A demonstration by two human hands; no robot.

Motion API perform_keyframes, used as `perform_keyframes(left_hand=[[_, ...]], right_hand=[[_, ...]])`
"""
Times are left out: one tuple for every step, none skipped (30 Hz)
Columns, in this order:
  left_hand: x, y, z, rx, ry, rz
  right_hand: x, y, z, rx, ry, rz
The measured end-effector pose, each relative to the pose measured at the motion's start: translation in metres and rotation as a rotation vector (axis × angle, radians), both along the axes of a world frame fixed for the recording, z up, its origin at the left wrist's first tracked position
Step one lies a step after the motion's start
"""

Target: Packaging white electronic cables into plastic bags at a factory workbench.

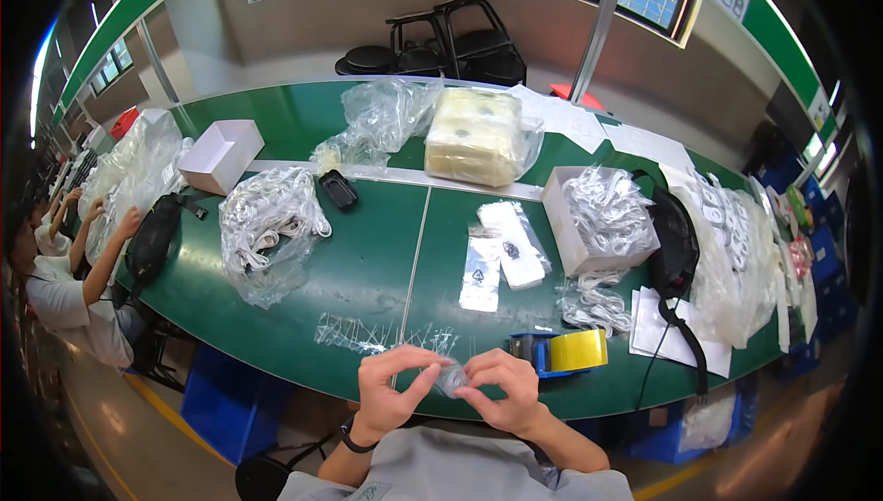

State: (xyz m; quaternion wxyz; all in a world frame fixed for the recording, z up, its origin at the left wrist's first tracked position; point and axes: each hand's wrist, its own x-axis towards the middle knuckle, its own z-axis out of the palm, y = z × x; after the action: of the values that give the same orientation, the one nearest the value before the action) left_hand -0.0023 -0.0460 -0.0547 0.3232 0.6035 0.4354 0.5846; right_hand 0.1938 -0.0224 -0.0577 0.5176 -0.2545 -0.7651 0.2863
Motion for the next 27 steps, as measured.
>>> perform_keyframes(left_hand=[[-0.002,0.003,-0.003,0.005,-0.017,-0.102],[-0.003,0.006,-0.005,0.01,-0.033,-0.2],[-0.001,0.006,-0.009,0.016,-0.032,-0.202],[0.001,0.004,-0.014,-0.06,-0.141,-0.264],[0.004,0.001,-0.018,-0.136,-0.251,-0.326],[0.006,-0.001,-0.02,-0.174,-0.297,-0.348],[0.008,-0.003,-0.023,-0.169,-0.295,-0.35],[0.01,-0.006,-0.027,-0.202,-0.34,-0.297],[0.012,-0.007,-0.03,-0.234,-0.384,-0.243],[0.014,-0.006,-0.034,-0.166,-0.375,-0.216],[0.018,-0.005,-0.032,-0.164,-0.376,-0.22],[0.022,-0.005,-0.027,-0.163,-0.379,-0.155],[0.026,-0.005,-0.022,-0.161,-0.381,-0.09],[0.028,-0.005,-0.016,-0.158,-0.382,-0.091],[0.03,-0.005,-0.01,-0.109,-0.249,-0.018],[0.032,-0.005,-0.005,-0.059,-0.117,0.055],[0.033,-0.004,-0.002,-0.055,-0.115,0.057],[0.034,-0.004,0.002,-0.034,-0.067,0.106],[0.035,-0.003,0.003,-0.012,-0.018,0.154],[0.036,-0.001,0.004,-0.009,-0.017,0.154],[0.036,0.0,0.003,0.034,0.024,0.184],[0.037,0.002,0.003,0.076,0.066,0.215],[0.038,0.004,0.003,0.078,0.066,0.211],[0.039,0.006,0.003,0.115,0.083,0.226],[0.04,0.007,0.003,0.152,0.1,0.241],[0.04,0.007,0.004,0.153,0.101,0.239],[0.04,0.007,0.005,0.153,0.104,0.249]], right_hand=[[0.001,0.0,0.001,0.019,-0.02,0.003],[0.001,0.0,0.002,0.024,-0.02,0.002],[0.001,0.0,0.003,0.026,-0.015,-0.011],[0.0,-0.001,0.003,0.028,-0.011,-0.025],[0.0,-0.001,0.004,0.033,-0.011,-0.027],[0.0,-0.002,0.004,0.032,-0.008,-0.07],[0.0,-0.003,0.004,0.03,-0.005,-0.112],[-0.001,-0.004,0.005,0.036,-0.005,-0.113],[-0.001,-0.005,0.007,0.036,0.001,-0.13],[-0.002,-0.005,0.008,0.036,0.008,-0.146],[-0.002,-0.006,0.008,0.039,0.006,-0.149],[-0.003,-0.006,0.008,0.048,0.017,-0.162],[-0.003,-0.006,0.008,0.058,0.029,-0.174],[-0.002,-0.005,0.007,0.061,0.028,-0.175],[-0.001,-0.005,0.005,0.058,0.034,-0.181],[0.0,-0.004,0.005,0.056,0.041,-0.187],[-0.002,-0.002,0.006,0.059,0.043,-0.184],[-0.003,0.0,0.009,0.055,0.069,-0.226],[-0.004,0.002,0.011,0.052,0.094,-0.268],[-0.006,0.003,0.014,0.055,0.096,-0.268],[-0.007,0.003,0.016,0.036,0.042,-0.272],[-0.007,0.004,0.018,0.016,-0.011,-0.275],[-0.007,0.003,0.015,0.018,-0.011,-0.279],[-0.006,0.002,0.009,-0.006,0.003,-0.291],[-0.005,0.001,0.007,-0.031,0.016,-0.302],[-0.004,0.001,0.007,-0.03,0.017,-0.304],[-0.004,0.002,0.009,-0.049,0.048,-0.327]])
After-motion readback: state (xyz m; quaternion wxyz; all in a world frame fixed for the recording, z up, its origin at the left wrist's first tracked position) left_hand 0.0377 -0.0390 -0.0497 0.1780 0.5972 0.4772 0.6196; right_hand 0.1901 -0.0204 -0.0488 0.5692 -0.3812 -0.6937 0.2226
